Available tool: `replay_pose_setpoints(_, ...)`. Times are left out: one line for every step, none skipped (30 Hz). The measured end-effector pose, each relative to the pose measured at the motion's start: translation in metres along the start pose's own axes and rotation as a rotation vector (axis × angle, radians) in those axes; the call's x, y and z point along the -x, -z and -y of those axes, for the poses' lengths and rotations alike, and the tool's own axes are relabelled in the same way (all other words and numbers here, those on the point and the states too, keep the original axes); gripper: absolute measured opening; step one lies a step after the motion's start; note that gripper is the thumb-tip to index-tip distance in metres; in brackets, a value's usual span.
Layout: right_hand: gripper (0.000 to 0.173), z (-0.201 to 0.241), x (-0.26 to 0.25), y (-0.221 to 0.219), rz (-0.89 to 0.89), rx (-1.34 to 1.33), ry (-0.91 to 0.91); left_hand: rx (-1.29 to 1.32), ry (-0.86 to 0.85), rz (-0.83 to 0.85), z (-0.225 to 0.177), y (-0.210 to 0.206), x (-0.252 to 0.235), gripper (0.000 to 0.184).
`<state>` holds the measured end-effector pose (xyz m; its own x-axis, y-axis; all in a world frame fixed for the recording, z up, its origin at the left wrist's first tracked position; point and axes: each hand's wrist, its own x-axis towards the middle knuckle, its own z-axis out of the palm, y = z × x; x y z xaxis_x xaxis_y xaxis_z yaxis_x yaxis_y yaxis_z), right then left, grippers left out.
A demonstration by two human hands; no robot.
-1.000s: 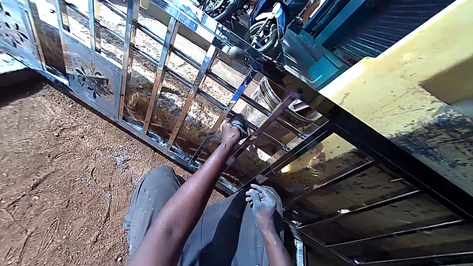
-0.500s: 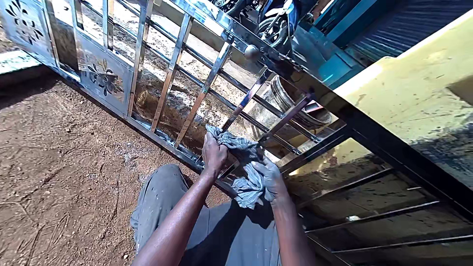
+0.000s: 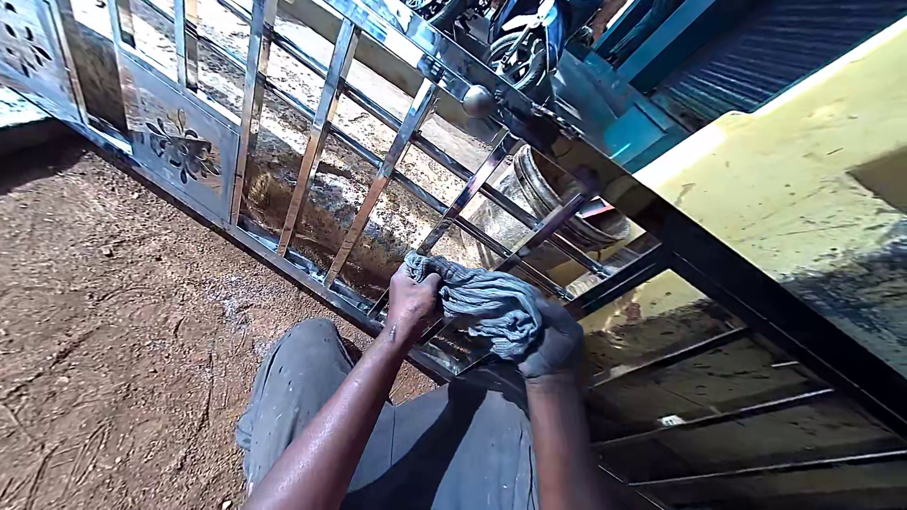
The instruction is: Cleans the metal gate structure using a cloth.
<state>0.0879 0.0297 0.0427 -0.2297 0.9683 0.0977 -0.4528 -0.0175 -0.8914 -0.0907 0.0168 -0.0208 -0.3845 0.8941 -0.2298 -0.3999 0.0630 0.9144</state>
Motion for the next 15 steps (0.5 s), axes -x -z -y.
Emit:
replay_pose_setpoints(0.022,-0.004,-0.005,-0.015,-0.072,-0.052,0.038,-0.102,-0.026,-0.009,0.002,-0.007,-0.002,0.033)
replay_pose_setpoints(0.024,-0.007,-0.012,-0.029,-0.160,-0.016,0.089,-0.189,-0.027,-0.017,0.005,-0.013,-0.005,0.042)
replay_pose_setpoints(0.020,-0.011,-0.021,-0.042,-0.242,0.100,0.171,-0.242,-0.009,-0.020,0.008,-0.020,-0.009,0.049)
replay_pose_setpoints(0.013,-0.018,-0.033,-0.050,-0.301,0.285,0.295,-0.267,0.009,-0.018,0.012,-0.027,-0.012,0.053)
replay_pose_setpoints(0.013,-0.026,-0.050,-0.053,-0.306,0.519,0.440,-0.270,0.021,-0.028,0.017,-0.034,-0.015,0.054)
replay_pose_setpoints(0.020,-0.033,-0.065,-0.053,-0.264,0.779,0.531,-0.259,0.029,-0.045,0.021,-0.041,-0.017,0.057)
replay_pose_setpoints(0.029,-0.037,-0.077,-0.054,-0.180,1.021,0.532,-0.241,0.025,-0.073,0.024,-0.048,-0.018,0.061)
replay_pose_setpoints(0.037,-0.037,-0.084,-0.057,-0.060,1.234,0.461,-0.207,0.015,-0.101,0.024,-0.053,-0.019,0.062)
replay_pose_setpoints(0.041,-0.032,-0.089,-0.061,0.066,1.419,0.396,-0.161,-0.004,-0.122,0.024,-0.057,-0.019,0.062)
replay_pose_setpoints(0.039,-0.025,-0.093,-0.064,0.156,1.558,0.307,-0.115,-0.032,-0.141,0.023,-0.059,-0.019,0.058)
replay_pose_setpoints(0.036,-0.017,-0.100,-0.065,0.206,1.661,0.219,-0.057,-0.064,-0.150,0.023,-0.061,-0.018,0.051)
replay_pose_setpoints(0.033,-0.011,-0.106,-0.066,0.222,1.732,0.128,0.007,-0.081,-0.148,0.024,-0.063,-0.018,0.040)
replay_pose_setpoints(0.032,-0.009,-0.112,-0.067,0.201,1.782,0.104,0.074,-0.094,-0.147,0.025,-0.065,-0.019,0.031)
replay_pose_setpoints(0.031,-0.013,-0.117,-0.067,0.170,1.807,0.164,0.145,-0.099,-0.145,0.027,-0.068,-0.021,0.024)
replay_pose_setpoints(0.029,-0.019,-0.119,-0.066,0.140,1.812,0.252,0.222,-0.098,-0.145,0.027,-0.072,-0.024,0.022)
